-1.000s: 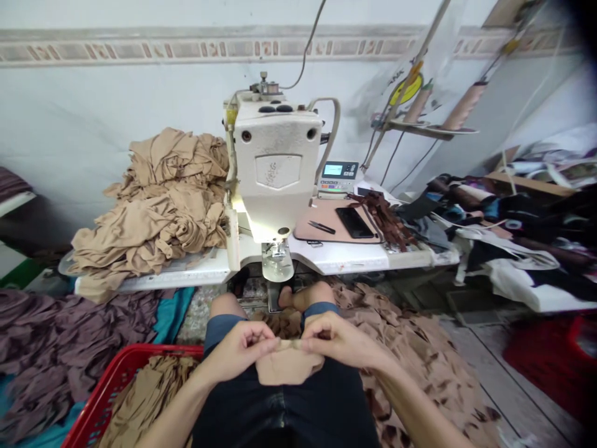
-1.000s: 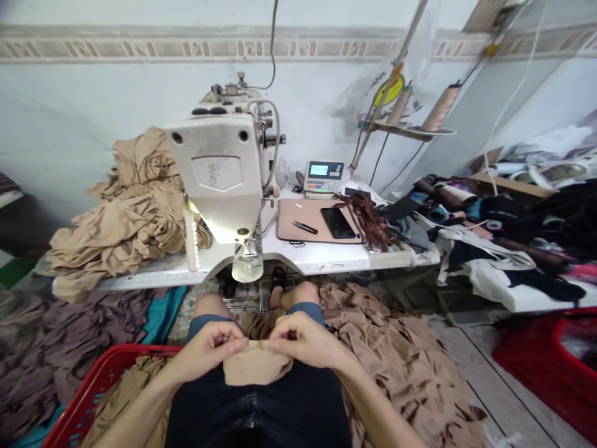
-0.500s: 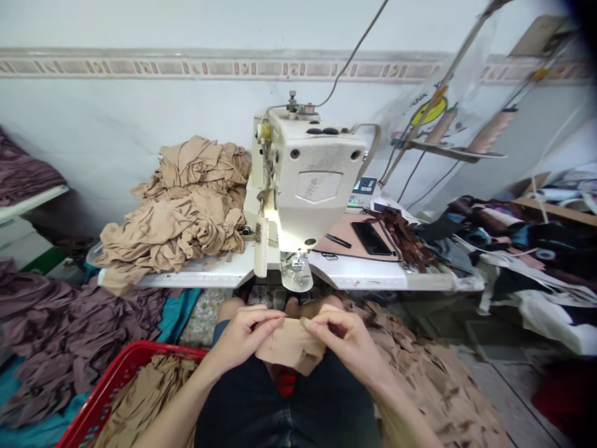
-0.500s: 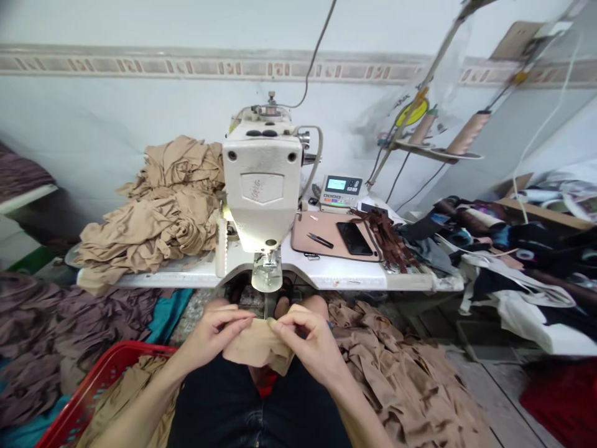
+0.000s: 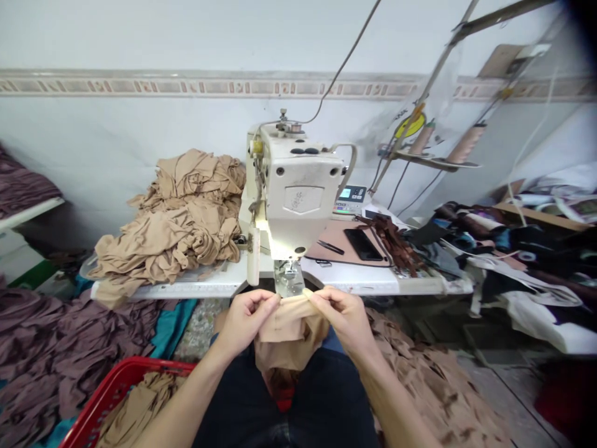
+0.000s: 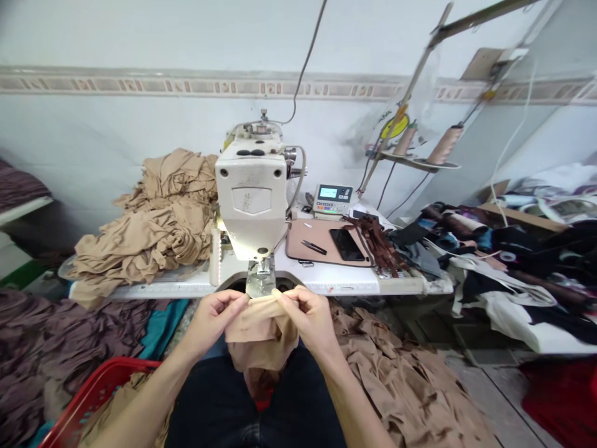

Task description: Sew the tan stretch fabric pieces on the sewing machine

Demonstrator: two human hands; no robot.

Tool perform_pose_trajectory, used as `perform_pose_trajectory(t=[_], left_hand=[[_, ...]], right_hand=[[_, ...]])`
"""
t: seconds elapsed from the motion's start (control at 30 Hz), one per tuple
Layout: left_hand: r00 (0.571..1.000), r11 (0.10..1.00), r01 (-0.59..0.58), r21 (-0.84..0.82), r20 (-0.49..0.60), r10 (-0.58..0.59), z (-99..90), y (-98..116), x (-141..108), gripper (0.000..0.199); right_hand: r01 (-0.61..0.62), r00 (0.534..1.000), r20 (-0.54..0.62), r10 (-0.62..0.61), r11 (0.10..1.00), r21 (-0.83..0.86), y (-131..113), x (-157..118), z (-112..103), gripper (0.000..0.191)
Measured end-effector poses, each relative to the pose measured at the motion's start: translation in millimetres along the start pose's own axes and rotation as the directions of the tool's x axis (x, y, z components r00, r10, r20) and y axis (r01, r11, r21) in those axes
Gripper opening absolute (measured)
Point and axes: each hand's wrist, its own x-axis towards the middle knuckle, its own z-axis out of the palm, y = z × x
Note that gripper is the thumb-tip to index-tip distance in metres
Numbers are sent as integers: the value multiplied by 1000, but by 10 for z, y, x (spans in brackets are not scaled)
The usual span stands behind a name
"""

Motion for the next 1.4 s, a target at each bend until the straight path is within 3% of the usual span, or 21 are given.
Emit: perform_pose_trajectory(t=[0.23, 0.47, 0.77, 0.97, 1.2, 1.4], left_hand=[[994, 999, 48, 26, -99, -45, 11, 128, 149, 34], [978, 997, -65, -34, -203, 57, 136, 132, 338, 27], [992, 997, -63, -42, -109, 59, 97, 71, 378, 26], [991, 996, -50, -72, -125, 41, 77, 86, 363, 29], [987, 995, -49, -83, -158, 35, 48, 50, 318, 31], [985, 994, -51, -94, -170, 35, 69, 42, 425, 31]], right_hand=[[-92, 995, -14, 95, 989, 117, 112, 161, -20, 44], [-86, 991, -93, 98, 988, 126, 208, 298, -46, 44], [-18, 996, -85, 21, 999, 28, 365, 224, -119, 48], [-35, 996, -83, 40, 997, 71, 351, 243, -98, 41], [98, 988, -116, -105, 993, -71, 309, 129, -138, 39], [6, 995, -102, -4, 1000, 24, 398, 228, -111, 40]])
